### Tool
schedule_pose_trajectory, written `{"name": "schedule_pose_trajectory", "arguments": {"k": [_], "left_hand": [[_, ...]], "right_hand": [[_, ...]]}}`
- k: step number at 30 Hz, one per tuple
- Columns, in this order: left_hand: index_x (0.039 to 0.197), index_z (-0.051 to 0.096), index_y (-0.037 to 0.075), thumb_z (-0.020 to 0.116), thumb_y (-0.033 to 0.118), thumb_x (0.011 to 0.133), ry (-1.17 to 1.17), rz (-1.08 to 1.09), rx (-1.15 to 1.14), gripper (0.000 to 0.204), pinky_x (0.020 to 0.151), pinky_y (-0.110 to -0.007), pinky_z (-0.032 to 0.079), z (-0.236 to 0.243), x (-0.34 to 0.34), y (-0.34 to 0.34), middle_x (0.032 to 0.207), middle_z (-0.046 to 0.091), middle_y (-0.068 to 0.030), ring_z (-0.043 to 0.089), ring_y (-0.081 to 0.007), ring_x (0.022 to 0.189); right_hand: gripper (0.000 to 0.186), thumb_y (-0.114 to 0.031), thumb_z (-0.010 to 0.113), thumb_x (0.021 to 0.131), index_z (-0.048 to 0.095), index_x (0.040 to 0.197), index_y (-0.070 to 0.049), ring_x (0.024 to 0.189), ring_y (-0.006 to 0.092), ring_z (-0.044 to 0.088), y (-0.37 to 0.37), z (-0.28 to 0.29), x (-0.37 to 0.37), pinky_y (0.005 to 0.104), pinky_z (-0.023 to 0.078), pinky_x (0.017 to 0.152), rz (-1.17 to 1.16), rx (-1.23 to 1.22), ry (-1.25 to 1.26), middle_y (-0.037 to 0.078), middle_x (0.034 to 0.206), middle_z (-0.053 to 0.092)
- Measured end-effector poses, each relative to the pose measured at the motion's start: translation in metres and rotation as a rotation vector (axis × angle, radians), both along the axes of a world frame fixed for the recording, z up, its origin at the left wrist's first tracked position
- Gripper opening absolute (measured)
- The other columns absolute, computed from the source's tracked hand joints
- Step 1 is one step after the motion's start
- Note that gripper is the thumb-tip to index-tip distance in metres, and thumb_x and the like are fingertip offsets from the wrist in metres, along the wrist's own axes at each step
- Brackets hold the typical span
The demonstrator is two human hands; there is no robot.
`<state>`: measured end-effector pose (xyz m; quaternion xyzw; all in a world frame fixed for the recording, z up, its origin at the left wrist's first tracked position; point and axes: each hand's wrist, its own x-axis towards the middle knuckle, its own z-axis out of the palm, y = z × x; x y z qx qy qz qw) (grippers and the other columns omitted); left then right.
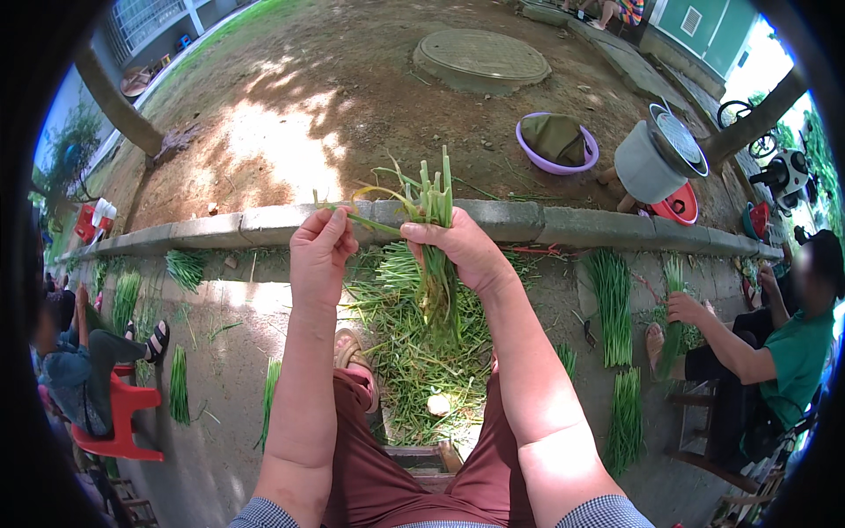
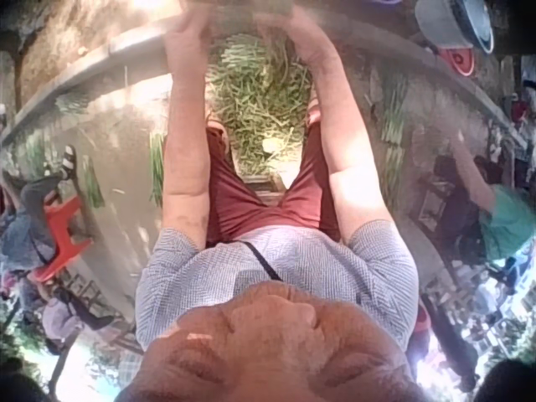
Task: The person picks up and organizes bundles of green chive stalks by hand while sitting outdoors.
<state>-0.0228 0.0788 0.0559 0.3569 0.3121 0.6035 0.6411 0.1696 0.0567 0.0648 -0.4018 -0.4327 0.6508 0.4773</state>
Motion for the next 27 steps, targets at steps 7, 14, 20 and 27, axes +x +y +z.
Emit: {"name": "schedule_pose_trajectory", "arguments": {"k": [7,14,20,27], "left_hand": [[0.085,0.062,0.005,0.063,0.011,0.087,-0.095,0.039,-0.179,0.007,0.054,-0.02,0.046,-0.005,0.004,0.0,0.07,0.059,-0.0004,0.054,-0.0073,0.058],[0.087,0.058,0.007,0.061,0.01,0.088,-0.334,0.216,-0.209,0.005,0.053,-0.024,0.048,-0.017,-0.032,0.02,0.073,0.059,-0.0028,0.054,-0.0102,0.059],[0.086,0.058,0.01,0.062,0.013,0.087,-0.143,0.3,-0.151,0.005,0.054,-0.024,0.044,-0.007,-0.054,0.021,0.071,0.059,-0.0008,0.052,-0.0101,0.059],[0.075,0.059,0.0,0.063,0.01,0.083,0.894,0.413,0.181,0.013,0.049,-0.024,0.04,0.001,-0.052,0.014,0.06,0.056,-0.0017,0.051,-0.0081,0.052]], "right_hand": [[0.02,-0.016,0.069,0.077,0.057,0.088,-0.004,0.057,0.0115,0.054,0.0,-0.002,0.003,0.0245,0.043,0.054,-0.065,-0.061,0.236,0.003,0.067,0.056],[0.015,-0.013,0.066,0.077,0.056,0.085,-0.006,0.059,0.0118,0.052,-0.005,0.007,0.006,0.0252,0.042,0.056,-0.133,-0.037,0.166,0.002,0.067,0.054],[0.015,-0.014,0.069,0.077,0.059,0.084,-0.006,0.056,0.0116,0.052,0.0,-0.001,0.032,0.0263,0.044,0.054,-0.198,-0.064,0.336,0.001,0.067,0.055],[0.018,-0.018,0.066,0.08,0.058,0.09,-0.004,0.059,0.0114,0.048,0.002,0.0,0.05,0.0266,0.041,0.057,-0.24,-0.039,0.313,0.0,0.068,0.051]]}}
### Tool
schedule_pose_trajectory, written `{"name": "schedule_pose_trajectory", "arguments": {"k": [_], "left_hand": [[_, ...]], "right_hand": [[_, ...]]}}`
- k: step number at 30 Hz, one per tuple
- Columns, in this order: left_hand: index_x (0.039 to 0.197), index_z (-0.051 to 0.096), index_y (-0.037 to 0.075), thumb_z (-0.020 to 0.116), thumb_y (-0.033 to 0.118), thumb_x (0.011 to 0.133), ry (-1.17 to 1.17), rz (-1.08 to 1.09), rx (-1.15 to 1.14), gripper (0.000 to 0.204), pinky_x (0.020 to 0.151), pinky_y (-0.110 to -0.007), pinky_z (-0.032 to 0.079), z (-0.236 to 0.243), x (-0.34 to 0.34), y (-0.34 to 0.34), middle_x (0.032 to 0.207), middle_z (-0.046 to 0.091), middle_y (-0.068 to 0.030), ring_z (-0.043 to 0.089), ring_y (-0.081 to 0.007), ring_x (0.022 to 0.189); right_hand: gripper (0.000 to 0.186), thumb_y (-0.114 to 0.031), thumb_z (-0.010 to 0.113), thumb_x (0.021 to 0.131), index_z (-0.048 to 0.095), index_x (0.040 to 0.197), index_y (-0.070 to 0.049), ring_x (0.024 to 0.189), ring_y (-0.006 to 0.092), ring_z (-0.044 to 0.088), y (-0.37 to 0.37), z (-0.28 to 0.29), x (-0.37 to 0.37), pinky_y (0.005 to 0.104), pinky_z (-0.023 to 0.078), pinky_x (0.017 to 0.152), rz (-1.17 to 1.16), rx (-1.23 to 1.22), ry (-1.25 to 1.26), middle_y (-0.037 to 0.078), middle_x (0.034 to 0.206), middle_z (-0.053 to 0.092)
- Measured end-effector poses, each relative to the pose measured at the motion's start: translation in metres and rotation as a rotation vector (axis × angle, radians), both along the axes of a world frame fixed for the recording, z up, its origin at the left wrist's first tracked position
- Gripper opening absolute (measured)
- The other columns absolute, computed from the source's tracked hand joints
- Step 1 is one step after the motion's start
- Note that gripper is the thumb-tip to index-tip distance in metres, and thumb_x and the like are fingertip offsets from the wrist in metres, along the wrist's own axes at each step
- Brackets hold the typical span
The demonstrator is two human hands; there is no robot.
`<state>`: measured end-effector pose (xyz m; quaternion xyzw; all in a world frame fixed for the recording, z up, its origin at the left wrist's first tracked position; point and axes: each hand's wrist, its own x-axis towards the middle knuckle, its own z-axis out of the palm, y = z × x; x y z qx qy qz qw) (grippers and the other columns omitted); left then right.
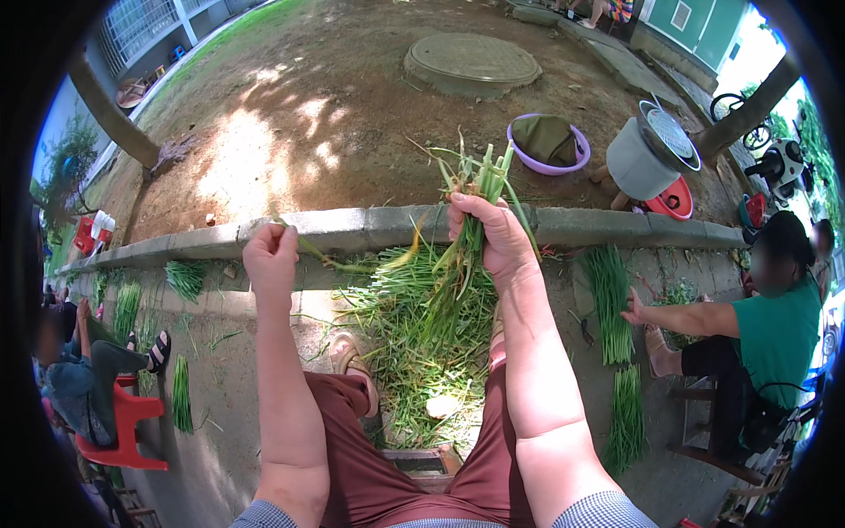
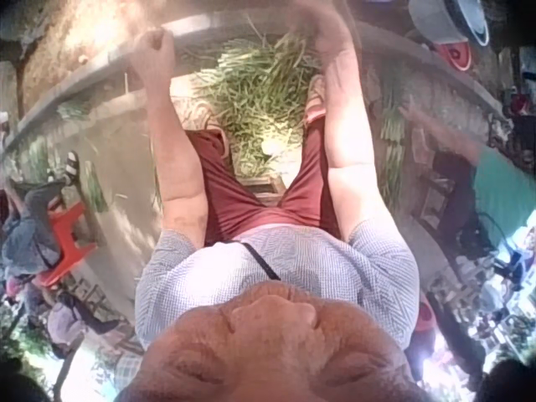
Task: The person picks up and organizes bundles of green chive stalks by hand while sitting outdoors.
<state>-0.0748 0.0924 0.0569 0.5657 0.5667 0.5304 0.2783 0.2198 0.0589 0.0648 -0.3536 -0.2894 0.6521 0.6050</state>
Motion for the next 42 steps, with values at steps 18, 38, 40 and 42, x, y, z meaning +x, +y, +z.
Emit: {"name": "schedule_pose_trajectory", "arguments": {"k": [18,38,40,42], "left_hand": [[0.124,0.049,0.002,0.061,0.004,0.083,-0.291,-0.331,-0.032,0.042,0.054,-0.02,0.042,-0.006,0.066,-0.018,0.077,0.06,-0.0021,0.051,-0.0047,0.059],[0.102,0.059,-0.003,0.051,0.017,0.094,-1.125,-0.177,-0.275,0.023,0.051,-0.02,0.048,-0.004,0.007,0.003,0.071,0.061,-0.0056,0.055,-0.0089,0.056],[0.105,0.058,-0.001,0.052,0.017,0.094,-1.091,-0.24,-0.265,0.022,0.056,-0.021,0.048,-0.009,0.002,0.004,0.075,0.061,-0.0049,0.056,-0.0093,0.063],[0.105,0.058,-0.001,0.051,0.016,0.094,-1.057,-0.251,-0.252,0.021,0.056,-0.021,0.047,-0.004,0.004,0.002,0.075,0.061,-0.0045,0.056,-0.0093,0.062]], "right_hand": [[0.019,-0.02,0.066,0.078,0.057,0.082,-0.004,0.055,0.0118,0.05,-0.008,0.002,-0.033,0.0245,0.038,0.053,0.325,0.153,-0.301,0.003,0.061,0.053],[0.019,-0.018,0.065,0.08,0.058,0.087,-0.001,0.056,0.0125,0.053,-0.003,0.001,-0.034,0.0244,0.042,0.057,0.217,0.144,-0.146,0.005,0.063,0.057],[0.017,-0.017,0.065,0.081,0.058,0.087,-0.002,0.056,0.0118,0.054,-0.003,0.001,-0.034,0.0244,0.043,0.056,0.181,0.09,-0.105,0.004,0.065,0.058],[0.016,-0.016,0.064,0.082,0.059,0.087,-0.002,0.057,0.0127,0.052,-0.001,-0.002,-0.032,0.0267,0.043,0.055,0.132,0.041,-0.08,0.003,0.066,0.056]]}}
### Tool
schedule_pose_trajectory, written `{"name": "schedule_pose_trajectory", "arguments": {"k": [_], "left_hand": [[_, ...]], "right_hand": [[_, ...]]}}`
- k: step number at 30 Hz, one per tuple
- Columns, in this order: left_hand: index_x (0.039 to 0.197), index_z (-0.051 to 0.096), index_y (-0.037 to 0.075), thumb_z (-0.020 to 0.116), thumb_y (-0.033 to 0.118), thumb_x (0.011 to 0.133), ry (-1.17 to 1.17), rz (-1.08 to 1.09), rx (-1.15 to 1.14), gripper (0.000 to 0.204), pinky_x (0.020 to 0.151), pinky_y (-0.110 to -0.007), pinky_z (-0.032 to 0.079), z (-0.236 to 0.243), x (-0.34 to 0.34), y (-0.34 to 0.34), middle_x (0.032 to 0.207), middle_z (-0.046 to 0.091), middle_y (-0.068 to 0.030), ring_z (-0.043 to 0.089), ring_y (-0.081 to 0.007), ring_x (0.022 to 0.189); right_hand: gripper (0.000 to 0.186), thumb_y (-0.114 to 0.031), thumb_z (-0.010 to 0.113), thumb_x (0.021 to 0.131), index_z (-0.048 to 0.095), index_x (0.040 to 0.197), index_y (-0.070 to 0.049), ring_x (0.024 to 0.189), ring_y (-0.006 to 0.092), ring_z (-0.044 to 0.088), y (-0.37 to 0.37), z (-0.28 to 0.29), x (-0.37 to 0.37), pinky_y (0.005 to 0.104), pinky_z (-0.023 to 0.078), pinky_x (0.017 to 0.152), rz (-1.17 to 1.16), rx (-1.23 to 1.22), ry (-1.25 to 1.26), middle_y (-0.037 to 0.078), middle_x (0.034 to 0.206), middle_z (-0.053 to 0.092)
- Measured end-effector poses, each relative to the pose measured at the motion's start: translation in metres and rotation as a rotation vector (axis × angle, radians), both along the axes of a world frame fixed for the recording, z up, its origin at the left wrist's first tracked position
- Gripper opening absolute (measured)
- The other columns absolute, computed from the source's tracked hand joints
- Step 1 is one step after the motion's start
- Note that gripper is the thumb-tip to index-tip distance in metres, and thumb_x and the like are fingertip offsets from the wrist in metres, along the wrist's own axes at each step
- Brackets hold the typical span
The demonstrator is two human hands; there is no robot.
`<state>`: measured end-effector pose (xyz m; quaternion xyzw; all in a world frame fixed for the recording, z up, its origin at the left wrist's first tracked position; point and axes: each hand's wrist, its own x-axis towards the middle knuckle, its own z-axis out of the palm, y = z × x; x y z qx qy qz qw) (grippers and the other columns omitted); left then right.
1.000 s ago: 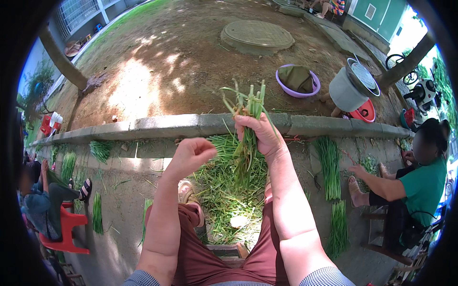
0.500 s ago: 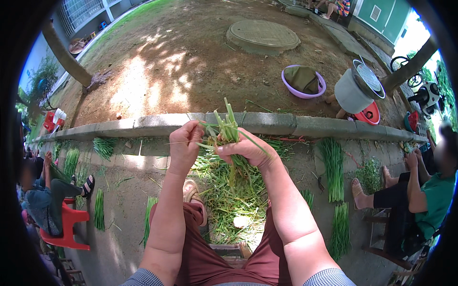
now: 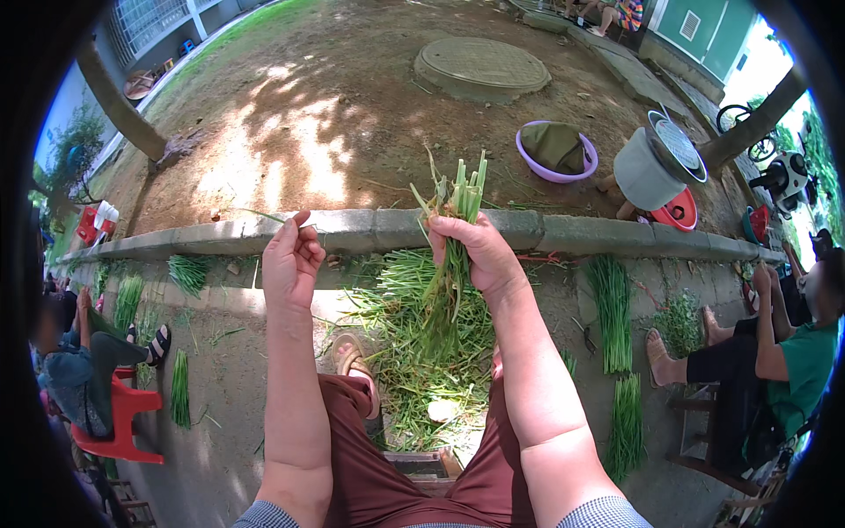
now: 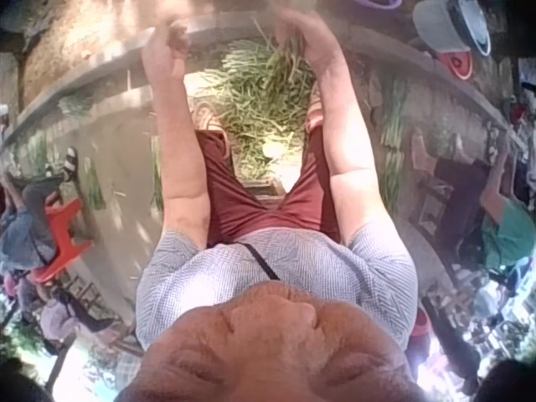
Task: The person picks up and organizes bundles of green chive stalks by hand while sitting outdoors.
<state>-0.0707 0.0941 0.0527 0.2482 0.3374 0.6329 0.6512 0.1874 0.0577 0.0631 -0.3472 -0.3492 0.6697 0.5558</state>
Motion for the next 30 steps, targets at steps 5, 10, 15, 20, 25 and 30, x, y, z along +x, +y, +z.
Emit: {"name": "schedule_pose_trajectory", "arguments": {"k": [5,10,15,20,25,30], "left_hand": [[0.104,0.063,-0.001,0.053,0.011,0.092,0.555,-0.454,0.321,0.02,0.065,-0.022,0.049,0.017,0.008,-0.012,0.081,0.064,-0.0055,0.058,-0.0094,0.07],[0.104,0.066,-0.001,0.055,0.0,0.086,1.076,-0.991,0.609,0.021,0.071,-0.025,0.049,0.014,0.015,-0.023,0.083,0.066,-0.0049,0.06,-0.0102,0.077],[0.11,0.062,0.0,0.058,0.008,0.088,1.067,-0.653,0.332,0.024,0.06,-0.021,0.046,0.003,0.034,-0.023,0.077,0.063,-0.0011,0.055,-0.006,0.065],[0.106,0.064,0.0,0.061,0.017,0.089,0.587,-0.265,0.247,0.025,0.057,-0.02,0.045,0.008,0.059,-0.023,0.075,0.062,-0.0006,0.054,-0.0057,0.063],[0.103,0.064,0.001,0.063,0.019,0.088,0.521,-0.271,0.224,0.024,0.056,-0.019,0.043,0.002,0.062,-0.02,0.076,0.063,-0.0021,0.054,-0.0068,0.06],[0.093,0.062,0.002,0.059,0.016,0.09,0.256,-0.252,0.121,0.015,0.056,-0.02,0.046,-0.002,0.055,-0.019,0.075,0.061,-0.0025,0.054,-0.0078,0.06]], "right_hand": [[0.016,-0.017,0.065,0.083,0.062,0.09,-0.003,0.057,0.0117,0.053,0.002,-0.003,0.002,0.0264,0.044,0.054,-0.096,-0.091,0.018,0.002,0.068,0.057],[0.016,-0.016,0.067,0.081,0.062,0.089,-0.003,0.057,0.0112,0.054,0.005,-0.004,0.004,0.0254,0.045,0.052,-0.156,-0.12,-0.004,0.002,0.068,0.058],[0.017,-0.016,0.069,0.079,0.062,0.088,-0.003,0.056,0.0115,0.054,0.004,-0.003,0.0,0.0248,0.045,0.052,-0.135,-0.087,-0.091,0.002,0.067,0.058],[0.016,-0.017,0.072,0.077,0.061,0.085,-0.007,0.062,0.0075,0.053,0.002,-0.005,-0.011,0.0229,0.042,0.055,0.037,-0.026,-0.167,-0.001,0.072,0.058],[0.018,-0.018,0.072,0.078,0.061,0.087,-0.008,0.064,0.0066,0.052,-0.001,-0.006,-0.023,0.0223,0.041,0.057,0.138,0.013,-0.241,-0.002,0.072,0.057],[0.018,-0.02,0.072,0.078,0.061,0.086,-0.007,0.063,0.0079,0.053,-0.002,-0.001,-0.021,0.0232,0.043,0.056,0.045,-0.091,-0.143,-0.001,0.073,0.058]]}}
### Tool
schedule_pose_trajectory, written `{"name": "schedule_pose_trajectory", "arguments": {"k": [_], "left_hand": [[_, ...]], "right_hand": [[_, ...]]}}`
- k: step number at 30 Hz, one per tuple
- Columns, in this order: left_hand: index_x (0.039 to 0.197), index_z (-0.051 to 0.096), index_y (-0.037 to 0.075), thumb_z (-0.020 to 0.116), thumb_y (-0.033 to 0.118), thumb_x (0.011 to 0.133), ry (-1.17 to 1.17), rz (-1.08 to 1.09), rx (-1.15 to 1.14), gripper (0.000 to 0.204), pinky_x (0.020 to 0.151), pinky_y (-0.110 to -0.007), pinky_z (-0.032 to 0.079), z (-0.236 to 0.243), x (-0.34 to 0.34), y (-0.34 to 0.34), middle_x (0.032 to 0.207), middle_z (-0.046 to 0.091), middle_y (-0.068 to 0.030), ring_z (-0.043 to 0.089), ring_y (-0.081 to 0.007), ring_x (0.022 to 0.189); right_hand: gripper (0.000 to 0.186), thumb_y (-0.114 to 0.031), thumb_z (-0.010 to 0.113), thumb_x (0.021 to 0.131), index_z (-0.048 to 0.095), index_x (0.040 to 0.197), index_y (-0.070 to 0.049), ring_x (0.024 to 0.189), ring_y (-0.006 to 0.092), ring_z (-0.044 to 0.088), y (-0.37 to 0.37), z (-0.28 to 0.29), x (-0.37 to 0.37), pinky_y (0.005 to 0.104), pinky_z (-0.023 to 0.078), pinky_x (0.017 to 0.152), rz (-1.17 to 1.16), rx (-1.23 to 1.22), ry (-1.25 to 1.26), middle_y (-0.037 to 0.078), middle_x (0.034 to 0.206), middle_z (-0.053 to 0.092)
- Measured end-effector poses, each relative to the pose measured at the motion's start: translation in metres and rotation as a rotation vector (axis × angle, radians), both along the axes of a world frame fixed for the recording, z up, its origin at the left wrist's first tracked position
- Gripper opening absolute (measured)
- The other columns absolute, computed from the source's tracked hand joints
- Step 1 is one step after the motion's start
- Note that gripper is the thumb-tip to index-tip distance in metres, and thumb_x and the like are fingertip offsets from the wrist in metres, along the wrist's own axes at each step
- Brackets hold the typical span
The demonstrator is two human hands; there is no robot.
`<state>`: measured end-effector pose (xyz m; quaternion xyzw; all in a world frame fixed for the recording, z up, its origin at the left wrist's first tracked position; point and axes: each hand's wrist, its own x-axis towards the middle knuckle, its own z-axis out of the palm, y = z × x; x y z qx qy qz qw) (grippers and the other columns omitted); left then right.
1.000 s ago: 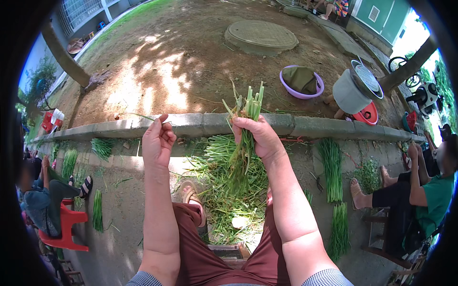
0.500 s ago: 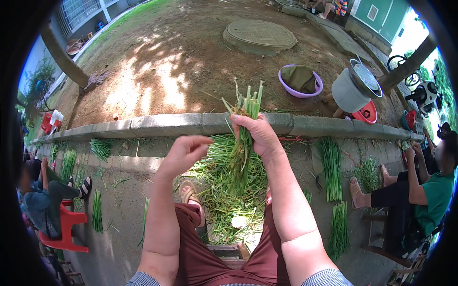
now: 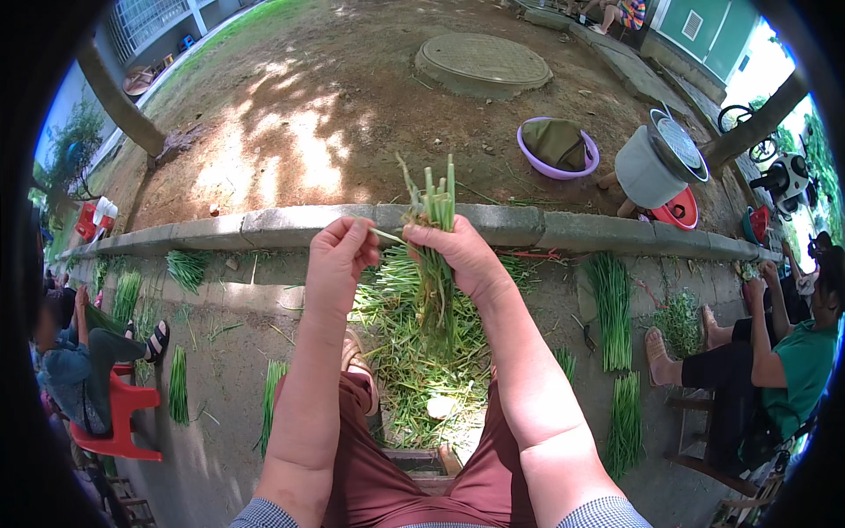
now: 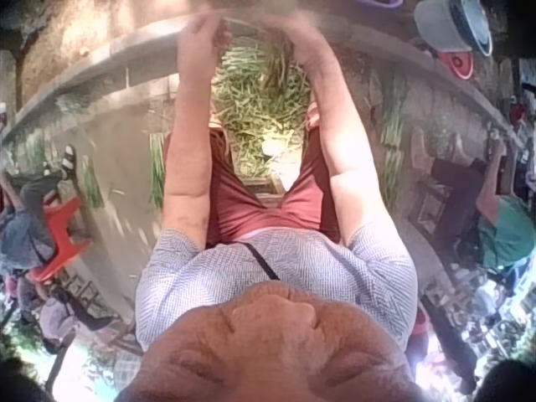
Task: The person picks up and organizes bundles of green chive stalks by hand while sitting outdoors.
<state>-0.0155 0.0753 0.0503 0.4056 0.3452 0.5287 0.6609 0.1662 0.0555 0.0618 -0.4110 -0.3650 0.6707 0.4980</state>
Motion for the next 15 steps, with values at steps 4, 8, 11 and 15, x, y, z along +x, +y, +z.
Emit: {"name": "schedule_pose_trajectory", "arguments": {"k": [4,8,11,15], "left_hand": [[0.087,0.06,0.003,0.057,0.015,0.092,-0.173,0.059,-0.08,0.013,0.056,-0.02,0.047,0.0,-0.014,0.007,0.073,0.06,-0.0027,0.054,-0.008,0.06],[0.086,0.058,0.007,0.055,0.016,0.093,-0.368,0.124,-0.079,0.012,0.059,-0.025,0.047,0.0,-0.037,0.016,0.073,0.059,-0.003,0.055,-0.0115,0.061],[0.086,0.058,0.007,0.055,0.016,0.092,-0.479,0.213,-0.118,0.012,0.058,-0.028,0.046,0.001,-0.055,0.022,0.072,0.059,-0.0045,0.053,-0.0132,0.06],[0.086,0.057,0.006,0.055,0.014,0.092,-0.423,0.229,-0.058,0.01,0.06,-0.029,0.045,0.004,-0.069,0.023,0.074,0.059,-0.0055,0.052,-0.0138,0.061]], "right_hand": [[0.018,-0.02,0.071,0.078,0.061,0.084,-0.007,0.061,0.0086,0.053,0.003,-0.001,0.01,0.0237,0.043,0.054,-0.045,-0.019,0.022,0.0,0.071,0.059],[0.017,-0.02,0.07,0.079,0.061,0.083,-0.007,0.059,0.0089,0.053,0.004,0.002,0.014,0.0236,0.043,0.053,-0.081,0.018,0.007,0.001,0.069,0.059],[0.015,-0.018,0.07,0.079,0.061,0.083,-0.007,0.059,0.009,0.054,0.004,0.003,0.018,0.0233,0.044,0.052,-0.115,0.008,0.014,0.001,0.069,0.059],[0.013,-0.015,0.069,0.08,0.062,0.085,-0.006,0.06,0.009,0.056,0.005,0.002,0.023,0.0233,0.046,0.053,-0.145,-0.014,0.092,0.001,0.071,0.06]]}}
